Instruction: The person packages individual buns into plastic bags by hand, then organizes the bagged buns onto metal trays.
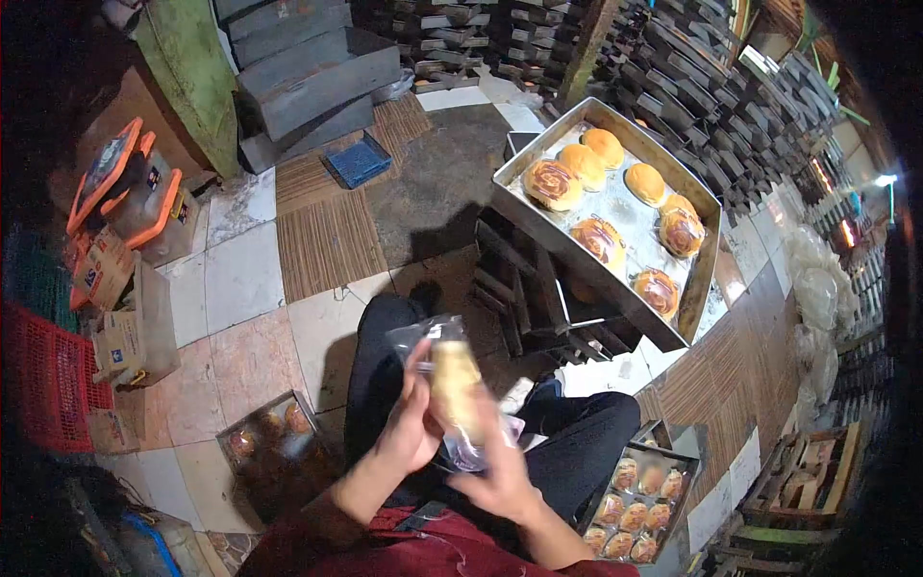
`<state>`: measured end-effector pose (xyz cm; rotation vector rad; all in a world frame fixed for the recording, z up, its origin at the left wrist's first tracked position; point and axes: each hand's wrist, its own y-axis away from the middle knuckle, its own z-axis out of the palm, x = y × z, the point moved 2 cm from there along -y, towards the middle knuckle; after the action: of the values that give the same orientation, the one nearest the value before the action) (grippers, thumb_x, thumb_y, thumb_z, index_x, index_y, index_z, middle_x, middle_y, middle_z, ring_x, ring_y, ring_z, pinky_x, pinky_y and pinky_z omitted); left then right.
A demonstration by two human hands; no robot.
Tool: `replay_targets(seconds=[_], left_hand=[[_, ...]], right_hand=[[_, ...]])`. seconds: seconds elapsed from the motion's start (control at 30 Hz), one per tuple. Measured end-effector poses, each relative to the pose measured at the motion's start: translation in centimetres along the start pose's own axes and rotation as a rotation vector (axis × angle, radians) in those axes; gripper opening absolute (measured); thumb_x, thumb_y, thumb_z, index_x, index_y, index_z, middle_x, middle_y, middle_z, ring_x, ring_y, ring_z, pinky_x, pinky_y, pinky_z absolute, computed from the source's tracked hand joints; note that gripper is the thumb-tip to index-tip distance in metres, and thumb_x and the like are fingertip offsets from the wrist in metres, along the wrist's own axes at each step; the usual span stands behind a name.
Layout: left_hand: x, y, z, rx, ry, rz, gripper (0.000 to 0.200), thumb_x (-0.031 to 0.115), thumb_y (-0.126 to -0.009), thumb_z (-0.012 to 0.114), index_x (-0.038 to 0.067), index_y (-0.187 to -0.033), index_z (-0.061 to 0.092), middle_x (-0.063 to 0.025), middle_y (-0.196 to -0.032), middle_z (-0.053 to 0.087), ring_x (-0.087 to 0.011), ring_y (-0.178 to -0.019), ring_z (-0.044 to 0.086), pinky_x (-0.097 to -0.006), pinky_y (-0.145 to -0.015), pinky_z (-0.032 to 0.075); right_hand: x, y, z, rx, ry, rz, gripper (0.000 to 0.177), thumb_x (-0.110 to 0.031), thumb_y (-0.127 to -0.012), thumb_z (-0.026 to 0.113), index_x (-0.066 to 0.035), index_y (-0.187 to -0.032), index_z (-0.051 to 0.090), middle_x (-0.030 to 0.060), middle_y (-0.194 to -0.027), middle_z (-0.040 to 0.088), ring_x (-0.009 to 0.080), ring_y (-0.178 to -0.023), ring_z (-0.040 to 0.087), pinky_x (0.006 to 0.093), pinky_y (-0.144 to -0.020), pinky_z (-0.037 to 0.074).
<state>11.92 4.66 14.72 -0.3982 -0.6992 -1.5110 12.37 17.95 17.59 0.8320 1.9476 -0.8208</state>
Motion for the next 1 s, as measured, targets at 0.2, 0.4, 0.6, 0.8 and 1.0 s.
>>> replay_targets(seconds=[0.2,0.4,0.6,0.8,1.0], left_hand=[[-1.0,-0.9,-1.5,0.267,0.366,-0.517,0.068,0.061,-0.085,0.038,0.003,-0.118,0.049,-0.0151,-0.11,0.057,-0.0282,-0.098,0.057,-0.0432,-0.088,0.045],[-7.3,-4.4,-6.3,0.121,0.474,-0.505,0.072,0.066,-0.079,0.044,0.008,-0.12,0.046,-0.0148,-0.115,0.054,-0.0297,-0.102,0.055,-0.0468,-0.09,0.044],[3.4,-2.9,3.3,-0.111,0.438,0.048,0.075,0.065,-0.081,0.038,0.01,-0.132,0.035,-0.008,-0.134,0.037,-0.0345,-0.122,0.038,-0.0573,-0.092,0.039],[3.7,-3.2,3.4,-0.113,0.346,0.159,0.061,0.053,-0.087,0.041,0.015,-0.133,0.031,-0.0062,-0.13,0.039,-0.0276,-0.119,0.041,-0.0519,-0.092,0.041],[3.3,-4.3,2.0,0.214,0.31,0.157,0.051,0.047,-0.087,0.043,0.006,-0.117,0.045,-0.0188,-0.113,0.05,-0.0304,-0.105,0.052,-0.0511,-0.082,0.048]], right_hand=[[-2.6,-0.1,-0.6,-0.238,0.668,-0.261,0.049,-0.023,-0.071,0.059,-0.003,-0.115,0.051,0.0191,-0.121,0.046,0.0362,-0.115,0.042,0.0469,-0.097,0.034],[-1.4,-1.9,1.1,-0.011,0.744,-0.397,0.03,-0.016,-0.061,0.062,-0.009,-0.09,0.061,0.0053,-0.074,0.045,0.0224,-0.074,0.047,0.0377,-0.063,0.036],[-6.0,0.1,-2.7,0.267,0.564,-0.142,0.033,-0.019,-0.066,0.074,-0.007,-0.095,0.066,0.0055,-0.075,0.052,0.0123,-0.066,0.049,0.0236,-0.056,0.036],[0.6,1.4,-1.2,0.185,-0.648,0.397,0.019,0.003,-0.073,0.067,0.0,-0.085,0.053,0.0088,-0.081,0.057,0.0204,-0.072,0.056,0.025,-0.065,0.045],[-1.5,0.7,0.0,-0.422,0.132,0.571,0.021,-0.019,-0.086,0.052,0.001,-0.08,0.047,0.0164,-0.063,0.055,0.03,-0.06,0.058,0.036,-0.053,0.047]])
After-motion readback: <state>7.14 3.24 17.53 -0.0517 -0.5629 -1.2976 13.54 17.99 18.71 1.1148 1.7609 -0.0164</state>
